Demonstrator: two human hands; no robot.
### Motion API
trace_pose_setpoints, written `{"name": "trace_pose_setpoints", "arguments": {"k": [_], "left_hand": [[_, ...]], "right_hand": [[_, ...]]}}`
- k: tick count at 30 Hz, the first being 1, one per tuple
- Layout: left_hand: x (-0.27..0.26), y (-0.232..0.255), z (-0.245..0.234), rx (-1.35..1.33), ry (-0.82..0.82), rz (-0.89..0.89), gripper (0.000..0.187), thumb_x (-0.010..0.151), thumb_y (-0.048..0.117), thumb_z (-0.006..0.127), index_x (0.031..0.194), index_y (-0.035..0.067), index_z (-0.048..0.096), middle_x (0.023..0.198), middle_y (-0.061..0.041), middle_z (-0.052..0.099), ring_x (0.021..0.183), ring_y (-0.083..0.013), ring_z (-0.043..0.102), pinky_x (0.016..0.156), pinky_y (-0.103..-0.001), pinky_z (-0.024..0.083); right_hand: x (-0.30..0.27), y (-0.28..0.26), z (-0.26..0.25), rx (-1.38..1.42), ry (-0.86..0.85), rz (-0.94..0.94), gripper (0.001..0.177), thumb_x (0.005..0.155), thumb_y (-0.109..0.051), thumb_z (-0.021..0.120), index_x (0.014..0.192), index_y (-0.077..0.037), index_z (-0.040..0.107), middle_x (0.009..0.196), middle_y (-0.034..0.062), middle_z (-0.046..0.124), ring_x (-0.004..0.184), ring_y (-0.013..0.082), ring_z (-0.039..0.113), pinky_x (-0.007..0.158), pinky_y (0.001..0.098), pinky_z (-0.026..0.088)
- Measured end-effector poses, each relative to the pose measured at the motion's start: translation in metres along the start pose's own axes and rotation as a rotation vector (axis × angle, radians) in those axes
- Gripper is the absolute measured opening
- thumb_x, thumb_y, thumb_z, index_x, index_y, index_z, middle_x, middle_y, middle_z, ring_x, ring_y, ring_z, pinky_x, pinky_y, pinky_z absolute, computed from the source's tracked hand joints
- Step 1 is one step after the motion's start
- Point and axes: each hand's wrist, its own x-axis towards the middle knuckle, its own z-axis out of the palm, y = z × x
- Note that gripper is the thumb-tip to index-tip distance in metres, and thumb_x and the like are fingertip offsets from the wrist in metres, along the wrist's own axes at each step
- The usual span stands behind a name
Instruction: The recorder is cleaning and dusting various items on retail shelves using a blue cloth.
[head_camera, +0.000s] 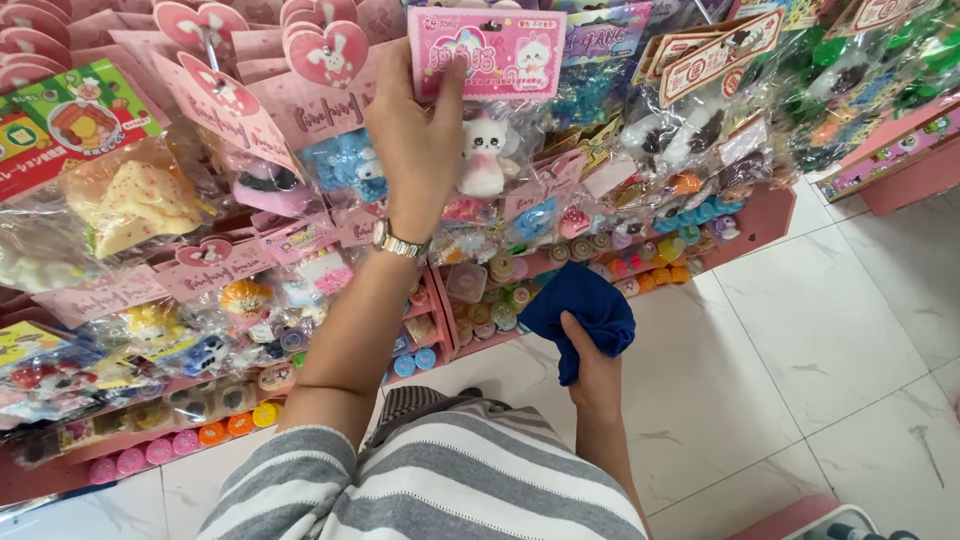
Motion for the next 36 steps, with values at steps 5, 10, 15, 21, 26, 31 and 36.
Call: {"name": "trace_pose_setpoints", "arguments": {"k": [5, 10, 15, 21, 26, 31, 36], "left_hand": [[-0.022, 0.065, -0.002, 0.348, 0.181, 0.271, 0.036, 0.100, 0.008, 0.077, 0.128, 0.000, 0.056, 0.112, -0.017, 0.063, 0.098, -0.0270, 0.063, 0.082, -0.038, 0.051], [-0.076, 0.071, 0.035, 0.076, -0.040, 0.344, 0.035, 0.095, 0.005, 0.078, 0.125, 0.005, 0.060, 0.119, -0.014, 0.063, 0.108, -0.0272, 0.062, 0.088, -0.037, 0.053], [-0.090, 0.041, 0.115, -0.264, -0.350, -0.213, 0.038, 0.094, 0.021, 0.077, 0.123, 0.001, 0.064, 0.111, -0.014, 0.068, 0.088, -0.0205, 0.073, 0.073, -0.032, 0.060], [-0.083, 0.024, 0.159, -0.141, -0.245, -0.121, 0.035, 0.092, 0.026, 0.081, 0.113, 0.000, 0.070, 0.093, -0.010, 0.073, 0.081, -0.0192, 0.068, 0.072, -0.034, 0.054], [-0.068, 0.032, 0.175, -0.131, -0.268, -0.332, 0.039, 0.087, 0.032, 0.082, 0.107, 0.000, 0.070, 0.080, -0.009, 0.071, 0.068, -0.0173, 0.062, 0.064, -0.032, 0.049], [-0.081, 0.009, 0.195, -0.219, -0.235, -0.241, 0.025, 0.101, 0.028, 0.072, 0.106, 0.003, 0.074, 0.086, -0.005, 0.071, 0.074, -0.0143, 0.060, 0.072, -0.029, 0.048], [-0.085, 0.036, 0.186, -0.411, -0.229, -0.196, 0.022, 0.107, 0.022, 0.067, 0.115, 0.002, 0.072, 0.090, -0.004, 0.063, 0.083, -0.0137, 0.055, 0.077, -0.028, 0.046]], "right_hand": [[0.005, -0.013, 0.005, -0.002, 0.019, 0.015, 0.045, 0.089, 0.002, 0.072, 0.133, -0.002, 0.062, 0.119, 0.0077, 0.071, 0.106, 0.0192, 0.069, 0.093, 0.0335, 0.056], [0.010, -0.006, -0.012, -0.021, 0.078, 0.066, 0.047, 0.088, 0.001, 0.073, 0.134, -0.002, 0.061, 0.120, 0.0074, 0.071, 0.108, 0.0195, 0.069, 0.094, 0.0339, 0.056], [0.011, -0.010, -0.027, -0.036, 0.140, 0.074, 0.045, 0.088, 0.000, 0.073, 0.132, -0.002, 0.062, 0.120, 0.0075, 0.071, 0.109, 0.0194, 0.069, 0.095, 0.0341, 0.055], [0.006, -0.011, -0.050, -0.013, 0.197, 0.014, 0.044, 0.088, 0.000, 0.072, 0.131, -0.001, 0.063, 0.118, 0.0077, 0.072, 0.107, 0.0196, 0.069, 0.094, 0.0336, 0.056], [0.002, -0.016, -0.063, -0.013, 0.244, 0.005, 0.043, 0.089, 0.001, 0.072, 0.131, -0.001, 0.064, 0.117, 0.0076, 0.072, 0.106, 0.0193, 0.069, 0.093, 0.0332, 0.056], [0.001, -0.021, -0.072, -0.009, 0.279, -0.007, 0.041, 0.090, 0.001, 0.071, 0.130, -0.001, 0.065, 0.118, 0.0082, 0.072, 0.106, 0.0196, 0.069, 0.093, 0.0334, 0.056], [0.002, -0.028, -0.075, 0.028, 0.293, -0.036, 0.040, 0.094, -0.009, 0.068, 0.133, -0.003, 0.061, 0.121, 0.0074, 0.071, 0.108, 0.0194, 0.069, 0.093, 0.0338, 0.058]]}}
